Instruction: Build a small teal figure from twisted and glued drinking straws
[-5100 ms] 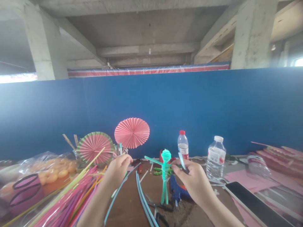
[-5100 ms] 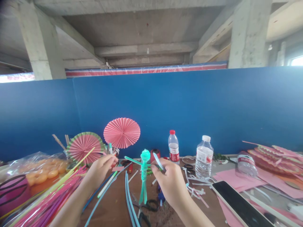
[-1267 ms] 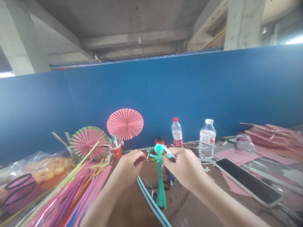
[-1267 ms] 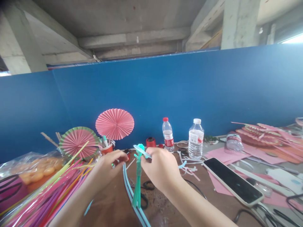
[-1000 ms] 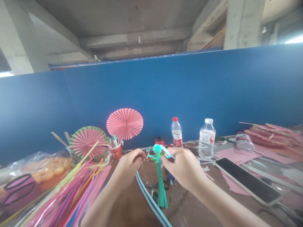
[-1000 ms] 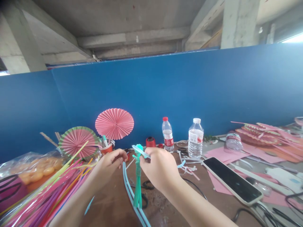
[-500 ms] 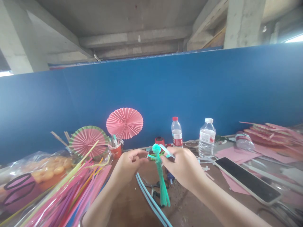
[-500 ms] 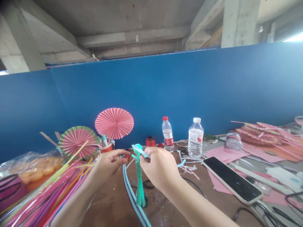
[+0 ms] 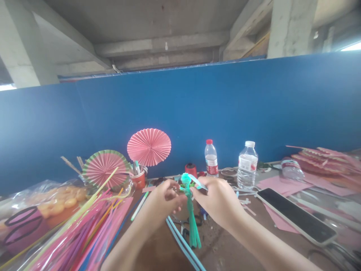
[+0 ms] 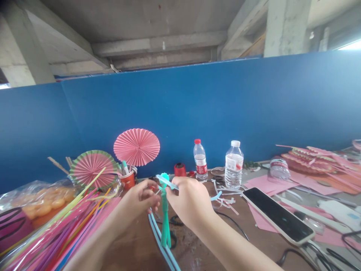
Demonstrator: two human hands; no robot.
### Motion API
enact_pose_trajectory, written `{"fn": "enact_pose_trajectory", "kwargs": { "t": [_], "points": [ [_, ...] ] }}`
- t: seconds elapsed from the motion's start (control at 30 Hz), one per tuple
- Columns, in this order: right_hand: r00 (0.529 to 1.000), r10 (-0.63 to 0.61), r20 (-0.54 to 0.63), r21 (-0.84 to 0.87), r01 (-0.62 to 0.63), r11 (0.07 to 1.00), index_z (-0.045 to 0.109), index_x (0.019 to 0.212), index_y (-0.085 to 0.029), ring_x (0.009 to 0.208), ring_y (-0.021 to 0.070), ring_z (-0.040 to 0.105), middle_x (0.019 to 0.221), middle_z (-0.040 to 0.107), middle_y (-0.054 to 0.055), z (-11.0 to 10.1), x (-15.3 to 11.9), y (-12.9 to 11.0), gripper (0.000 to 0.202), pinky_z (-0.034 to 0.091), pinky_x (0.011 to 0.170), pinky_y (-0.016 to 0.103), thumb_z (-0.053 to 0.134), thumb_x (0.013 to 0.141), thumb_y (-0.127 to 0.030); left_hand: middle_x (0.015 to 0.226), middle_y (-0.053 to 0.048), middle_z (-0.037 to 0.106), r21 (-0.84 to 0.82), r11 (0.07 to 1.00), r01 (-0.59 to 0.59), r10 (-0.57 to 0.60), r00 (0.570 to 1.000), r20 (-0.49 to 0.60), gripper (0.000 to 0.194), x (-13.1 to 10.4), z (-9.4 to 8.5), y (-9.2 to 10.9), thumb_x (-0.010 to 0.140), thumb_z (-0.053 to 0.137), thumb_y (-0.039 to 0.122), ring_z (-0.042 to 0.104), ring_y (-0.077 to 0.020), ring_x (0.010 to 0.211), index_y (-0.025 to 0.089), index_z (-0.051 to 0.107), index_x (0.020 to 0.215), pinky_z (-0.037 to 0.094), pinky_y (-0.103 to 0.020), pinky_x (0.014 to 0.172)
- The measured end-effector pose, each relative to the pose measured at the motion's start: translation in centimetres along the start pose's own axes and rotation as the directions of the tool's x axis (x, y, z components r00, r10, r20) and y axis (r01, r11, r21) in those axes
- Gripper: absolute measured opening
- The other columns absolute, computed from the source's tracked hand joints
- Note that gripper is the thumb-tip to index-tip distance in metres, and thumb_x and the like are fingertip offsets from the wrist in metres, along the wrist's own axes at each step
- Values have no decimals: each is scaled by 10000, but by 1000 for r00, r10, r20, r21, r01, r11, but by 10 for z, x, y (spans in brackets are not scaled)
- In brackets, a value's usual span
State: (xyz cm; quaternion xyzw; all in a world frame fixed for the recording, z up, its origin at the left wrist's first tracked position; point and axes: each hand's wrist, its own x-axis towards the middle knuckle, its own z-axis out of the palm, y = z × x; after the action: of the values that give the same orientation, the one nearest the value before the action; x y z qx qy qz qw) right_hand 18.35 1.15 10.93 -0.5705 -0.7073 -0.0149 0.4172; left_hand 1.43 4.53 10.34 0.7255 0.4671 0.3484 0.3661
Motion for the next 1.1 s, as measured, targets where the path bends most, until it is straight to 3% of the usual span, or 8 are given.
{"fn": "enact_pose_trajectory", "kwargs": {
  "t": [0.1,0.2,0.33,0.4,0.5,0.7,0.8,1.1],
  "points": [
    [999,12,37,28,-13,1000,545,567,-199,445,92,363,469,465,-44,2,-1,-2,191,266,447,216,506,739,-271,540,31,588,-77,997,20,-24,998,-50,308,-2,15,2,605,655,251,561,-152,454,188,516,873,453,-262,454],
    [997,-50,50,175,40,984,595,691,-214,507,101,433,562,524,-33,0,-2,-5,80,324,494,215,535,724,-255,659,-12,636,-209,977,-39,25,997,-69,239,-2,18,1,655,611,223,598,-161,575,175,551,880,475,-258,514],
    [996,-34,-86,378,65,923,546,947,-227,508,88,425,711,520,-15,-7,-2,-4,218,361,488,200,496,735,-215,789,-67,677,-369,929,-18,-23,994,-105,264,0,12,-3,702,588,267,628,-191,721,148,581,937,496,-303,641],
    [991,9,-130,409,45,911,527,952,-219,493,83,416,724,512,-10,-8,-2,-1,214,358,465,194,473,745,-209,783,-71,686,-425,905,8,-65,991,-120,301,2,10,-3,682,618,278,635,-199,730,141,583,948,501,-324,667],
    [994,11,-105,359,28,933,556,871,-216,518,94,460,707,545,-6,-5,0,1,155,362,480,198,471,743,-191,770,-57,689,-488,872,28,-108,985,-136,342,3,10,-1,647,655,252,642,-194,707,150,567,962,507,-329,661],
    [983,-180,-42,304,184,935,634,829,-248,718,122,556,809,603,-6,9,0,3,198,412,653,226,495,750,-131,804,-49,675,-479,878,-15,-21,997,-70,269,3,8,-1,646,666,233,630,-187,728,164,566,886,496,-283,604],
    [965,-261,-36,330,258,908,652,878,-252,725,114,567,832,603,1,12,0,5,225,418,639,215,493,776,-131,781,-49,670,-451,892,-33,35,999,-4,244,1,6,1,652,666,248,618,-179,720,154,567,854,473,-249,578],
    [962,-272,-20,367,260,893,610,780,-209,709,113,542,811,578,3,14,0,7,171,411,648,216,469,799,-114,726,-13,644,-363,928,-83,91,996,5,211,-2,4,-2,639,680,198,586,-134,648,161,569,814,445,-208,537]
  ]
}}
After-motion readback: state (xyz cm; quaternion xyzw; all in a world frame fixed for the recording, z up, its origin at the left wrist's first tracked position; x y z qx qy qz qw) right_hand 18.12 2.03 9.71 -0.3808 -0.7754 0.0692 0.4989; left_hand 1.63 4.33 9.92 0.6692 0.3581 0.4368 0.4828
